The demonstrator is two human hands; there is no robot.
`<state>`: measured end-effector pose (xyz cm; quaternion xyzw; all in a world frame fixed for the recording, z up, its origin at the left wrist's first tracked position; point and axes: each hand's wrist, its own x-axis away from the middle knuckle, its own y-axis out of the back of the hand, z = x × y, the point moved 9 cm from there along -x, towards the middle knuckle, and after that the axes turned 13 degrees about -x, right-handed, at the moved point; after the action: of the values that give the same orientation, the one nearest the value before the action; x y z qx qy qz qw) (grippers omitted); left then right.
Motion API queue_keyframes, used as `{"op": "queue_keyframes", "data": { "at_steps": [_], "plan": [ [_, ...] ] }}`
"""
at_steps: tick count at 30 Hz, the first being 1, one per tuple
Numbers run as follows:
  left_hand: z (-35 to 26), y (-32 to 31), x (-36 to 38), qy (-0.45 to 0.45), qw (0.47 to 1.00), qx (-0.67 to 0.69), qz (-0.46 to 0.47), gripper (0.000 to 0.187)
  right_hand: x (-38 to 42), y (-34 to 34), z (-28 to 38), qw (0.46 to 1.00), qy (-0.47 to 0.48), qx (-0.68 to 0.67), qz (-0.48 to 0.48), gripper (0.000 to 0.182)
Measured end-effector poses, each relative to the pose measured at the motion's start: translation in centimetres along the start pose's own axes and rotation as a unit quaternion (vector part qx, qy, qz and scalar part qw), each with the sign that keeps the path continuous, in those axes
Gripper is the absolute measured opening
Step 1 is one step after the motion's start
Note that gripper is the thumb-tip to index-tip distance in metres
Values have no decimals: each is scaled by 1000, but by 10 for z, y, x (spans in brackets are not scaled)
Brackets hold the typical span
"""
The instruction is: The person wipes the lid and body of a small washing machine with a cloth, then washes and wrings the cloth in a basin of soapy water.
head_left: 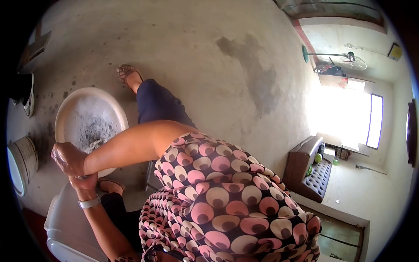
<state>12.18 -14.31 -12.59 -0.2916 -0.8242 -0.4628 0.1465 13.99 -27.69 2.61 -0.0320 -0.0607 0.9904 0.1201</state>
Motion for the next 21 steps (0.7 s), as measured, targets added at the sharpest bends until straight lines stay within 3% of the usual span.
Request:
{"op": "queue_keyframes", "data": {
  "at_steps": [1,8,9,11,12,13,14,17,20,21],
  "plan": [
    [2,1,1,-21,975,222,-14,51,-3,2,-1,1000,-13,-18,-9,26],
    [-1,16,-2,-51,996,-16,-75,64,-4,18,22,993,-79,-57,-62,27],
    [39,-3,-18,-3,993,118,-2,49,-5,20,25,993,-75,-51,-69,27],
    [42,-18,-18,45,965,248,73,41,-6,18,19,994,-32,-6,-105,28],
    [11,-16,-5,104,865,483,82,43,-15,5,-17,994,-59,-34,-81,29],
    [-9,-17,4,155,707,685,86,49,-21,-6,-40,993,-86,-62,-58,30],
    [9,-21,-3,155,707,685,86,49,-22,-7,-42,993,-86,-62,-58,30],
    [53,-26,-25,89,782,610,93,46,-24,-9,-46,992,-99,-66,-42,31],
    [50,-22,-21,86,843,526,71,50,-25,-7,-39,988,-125,-94,-18,32],
    [35,-18,-13,112,838,530,65,41,-25,-6,-37,986,-131,-104,-11,32]
  ]
}}
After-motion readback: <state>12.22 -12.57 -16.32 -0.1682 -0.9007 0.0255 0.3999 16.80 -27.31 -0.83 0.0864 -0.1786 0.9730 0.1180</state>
